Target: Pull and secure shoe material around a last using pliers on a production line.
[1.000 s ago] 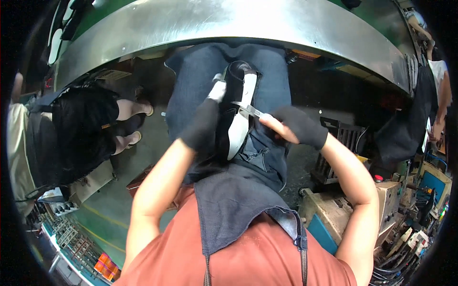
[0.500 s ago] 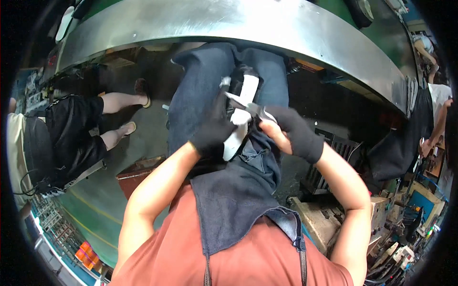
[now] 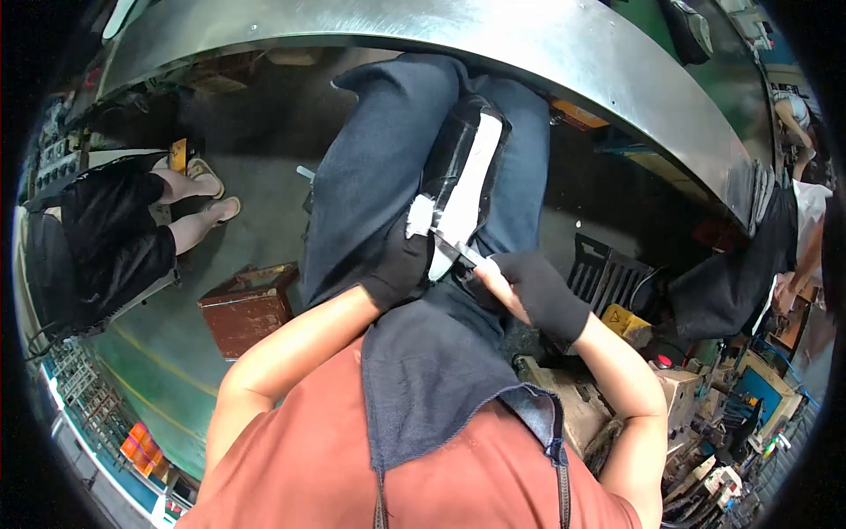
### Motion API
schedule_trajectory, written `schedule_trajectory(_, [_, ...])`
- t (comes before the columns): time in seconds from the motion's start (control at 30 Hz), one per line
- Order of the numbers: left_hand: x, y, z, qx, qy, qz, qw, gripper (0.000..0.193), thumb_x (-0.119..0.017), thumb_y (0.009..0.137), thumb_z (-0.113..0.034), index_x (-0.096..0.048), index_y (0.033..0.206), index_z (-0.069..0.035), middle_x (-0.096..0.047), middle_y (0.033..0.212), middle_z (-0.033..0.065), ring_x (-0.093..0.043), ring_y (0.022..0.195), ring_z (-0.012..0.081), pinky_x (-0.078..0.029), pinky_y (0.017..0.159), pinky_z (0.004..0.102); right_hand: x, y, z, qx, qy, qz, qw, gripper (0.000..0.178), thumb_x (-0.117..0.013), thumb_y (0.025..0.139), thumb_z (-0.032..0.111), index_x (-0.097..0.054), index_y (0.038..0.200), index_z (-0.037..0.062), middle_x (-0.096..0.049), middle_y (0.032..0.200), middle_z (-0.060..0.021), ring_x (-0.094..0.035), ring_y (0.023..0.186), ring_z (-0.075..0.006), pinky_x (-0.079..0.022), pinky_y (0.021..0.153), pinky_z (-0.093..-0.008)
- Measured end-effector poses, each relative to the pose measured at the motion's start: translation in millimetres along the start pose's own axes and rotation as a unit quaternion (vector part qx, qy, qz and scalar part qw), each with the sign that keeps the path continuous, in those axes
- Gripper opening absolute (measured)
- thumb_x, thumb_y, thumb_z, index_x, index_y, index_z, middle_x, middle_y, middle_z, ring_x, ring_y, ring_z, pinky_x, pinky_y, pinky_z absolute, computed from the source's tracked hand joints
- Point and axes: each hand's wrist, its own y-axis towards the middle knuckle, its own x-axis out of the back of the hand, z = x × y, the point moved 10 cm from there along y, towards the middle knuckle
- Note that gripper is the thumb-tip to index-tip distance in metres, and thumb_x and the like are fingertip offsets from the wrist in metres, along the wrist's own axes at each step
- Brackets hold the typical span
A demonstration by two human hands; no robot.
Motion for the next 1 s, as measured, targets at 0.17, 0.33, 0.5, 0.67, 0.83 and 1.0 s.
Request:
schedule_trajectory(0.17, [-5.0,17.4,6.1,0.081,-0.034,-0.017,0.996,0.042,-0.061,0.095,-0.024,-0.049,0.127,0.000,-0.061,0.113,0.0117,-0.058,0.104,0.0197,-0.046,0.094,0.0336,21.3,-15.1,-16.7,-0.030,0.051,0.039,0.998,0.040,-0.052,0.100,0.038,-0.065,0.094,0.0010,-0.063,0.078,-0.0215,-0.061,0.067,-0.0318,-0.048,0.066,-0.0383])
schedule_trajectory(0.33, [2.1,6.4,13.4,0.140,-0.063,0.049,0.987,0.049,-0.071,0.087,-0.015,-0.048,0.128,-0.001,-0.060,0.114,0.0112,-0.058,0.104,0.0208,-0.047,0.093,0.0348,62.4,-21.4,77.4,0.112,0.132,-0.077,0.982,0.034,-0.057,0.097,0.033,-0.064,0.091,0.0009,-0.063,0.081,-0.0212,-0.060,0.067,-0.0281,-0.046,0.064,-0.0377])
schedule_trajectory(0.5, [-7.9,-22.9,-7.4,0.251,-0.267,0.146,0.919,0.041,-0.047,0.102,-0.028,-0.048,0.133,-0.001,-0.058,0.124,0.0109,-0.055,0.113,0.0175,-0.042,0.101,0.0312,19.4,0.6,-5.1,0.058,0.071,-0.034,0.995,0.035,-0.055,0.098,0.032,-0.065,0.092,-0.0006,-0.063,0.078,-0.0223,-0.058,0.064,-0.0261,-0.046,0.063,-0.0385])
schedule_trajectory(0.67, [-0.6,-15.1,24.0,0.111,0.067,0.071,0.989,0.032,-0.045,0.101,-0.029,-0.058,0.108,-0.001,-0.061,0.104,0.0111,-0.058,0.093,0.0236,-0.044,0.090,0.0351,18.7,-26.8,18.8,0.028,0.102,-0.026,0.994,0.035,-0.056,0.097,0.035,-0.065,0.091,0.0016,-0.064,0.078,-0.0179,-0.063,0.070,-0.0327,-0.048,0.064,-0.0385])
schedule_trajectory(0.83, [-12.0,-8.2,16.1,0.194,0.069,0.121,0.971,0.063,-0.072,0.084,-0.026,-0.040,0.133,-0.002,-0.064,0.110,0.0215,-0.065,0.101,0.0300,-0.053,0.083,0.0384,16.3,-39.0,108.0,0.394,-0.055,-0.102,0.912,0.036,-0.064,0.090,0.039,-0.060,0.084,0.0042,-0.060,0.079,-0.0141,-0.062,0.072,-0.0346,-0.049,0.063,-0.0422])
schedule_trajectory(1.0, [2.8,-3.9,-20.3,0.055,0.110,0.120,0.985,0.091,-0.083,0.075,-0.030,-0.031,0.144,0.000,-0.058,0.126,0.0245,-0.061,0.114,0.0327,-0.047,0.098,0.0379,12.5,-30.3,-15.6,0.124,-0.095,-0.063,0.986,0.033,-0.061,0.093,0.035,-0.061,0.084,0.0032,-0.059,0.076,-0.0175,-0.060,0.071,-0.0373,-0.048,0.063,-0.0427])
